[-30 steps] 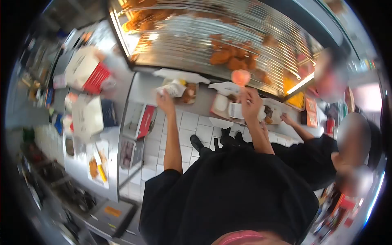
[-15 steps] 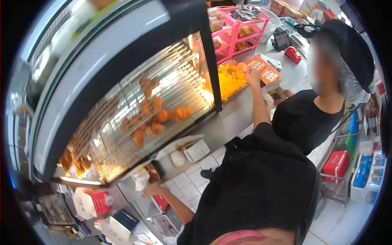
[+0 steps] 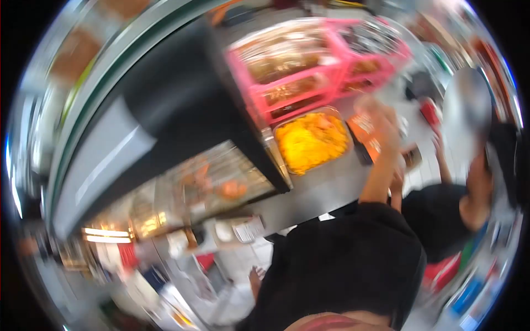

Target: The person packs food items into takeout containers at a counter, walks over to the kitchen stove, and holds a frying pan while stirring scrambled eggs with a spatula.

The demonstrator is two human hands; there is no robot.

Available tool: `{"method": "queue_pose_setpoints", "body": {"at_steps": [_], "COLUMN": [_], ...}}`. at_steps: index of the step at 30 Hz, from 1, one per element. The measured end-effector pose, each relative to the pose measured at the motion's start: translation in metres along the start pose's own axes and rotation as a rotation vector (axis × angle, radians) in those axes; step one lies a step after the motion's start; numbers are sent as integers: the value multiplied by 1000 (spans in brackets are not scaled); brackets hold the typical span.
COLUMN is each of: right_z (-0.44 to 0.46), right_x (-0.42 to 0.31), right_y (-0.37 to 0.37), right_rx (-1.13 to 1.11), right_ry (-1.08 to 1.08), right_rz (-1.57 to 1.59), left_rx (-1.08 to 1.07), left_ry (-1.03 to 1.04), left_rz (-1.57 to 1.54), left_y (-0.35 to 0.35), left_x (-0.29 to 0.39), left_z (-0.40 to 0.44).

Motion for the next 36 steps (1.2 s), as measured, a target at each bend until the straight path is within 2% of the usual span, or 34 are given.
{"method": "queue_pose_setpoints", "body": {"at_steps": [2,4,5,6,7,8,10,12,13,16,17,18,20,21,22,24,25,27,29,31,34,35,36], "right_z": [-6,-46,-85,-121,-159,-195,-281,-365,-405,-510,-542,-582,-641,-671,-699,-745,-765,-799,-830,-858,-908,-925,-943], "right_x": [-47,-88,-98,-116,-123,-127,-125,-125,-125,-162,-179,-187,-189,-194,-201,-218,-231,-258,-287,-318,-352,-366,-371], "right_y": [61,133,168,192,214,236,267,298,308,346,357,372,390,399,410,412,413,414,418,427,459,472,486], "right_rx": [-478,-1105,-1402,-1664,-1886,-2101,-2268,-2531,-2619,-2542,-2464,-2406,-2294,-2338,-2384,-2492,-2540,-2625,-2648,-2653,-2600,-2582,-2584], "right_ry": [-213,-307,-254,-232,-166,-84,63,227,296,45,-40,-179,-442,-510,-468,-353,-291,-157,-79,47,178,289,297], "right_rz": [422,895,1027,1165,1181,1159,996,637,422,107,235,235,190,77,61,-1,36,91,116,157,238,286,287], "left_rx": [-163,-205,-131,68,179,187,260,368,431,541,570,583,689,782,885,1003,1036,1205,1319,1409,1546,1557,1551], "left_ry": [7,53,45,0,-82,-140,-140,-182,-222,-363,-361,-332,-400,-332,-261,-233,-262,-264,-251,-187,-162,-148,-128], "left_rz": [7,3,-20,-134,-78,-109,-295,-551,-812,-1127,-1181,-1137,-1211,-1190,-1158,-827,-806,-503,-327,-519,-992,-985,-1003], "left_y": [55,93,99,101,104,109,92,90,106,111,114,130,90,71,44,-4,-52,-139,-223,-296,-371,-383,-373], "left_x": [-20,-39,-49,-47,-45,-49,-37,-55,-81,-123,-140,-181,-193,-213,-238,-311,-324,-369,-411,-451,-460,-457,-462], "left_z": [-23,-40,-50,-63,-68,-76,-110,-135,-137,-184,-194,-189,-223,-229,-231,-224,-235,-243,-249,-246,-268,-276,-268]}}
Point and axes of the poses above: each hand's wrist, its own z-axis towards the middle knuckle, its own y-axis out of the palm, x = y × z, the point moved 6 cm from there along z, towards the middle knuckle, and after that the axes turned 9 degrees about y, right-handed, at the moved point
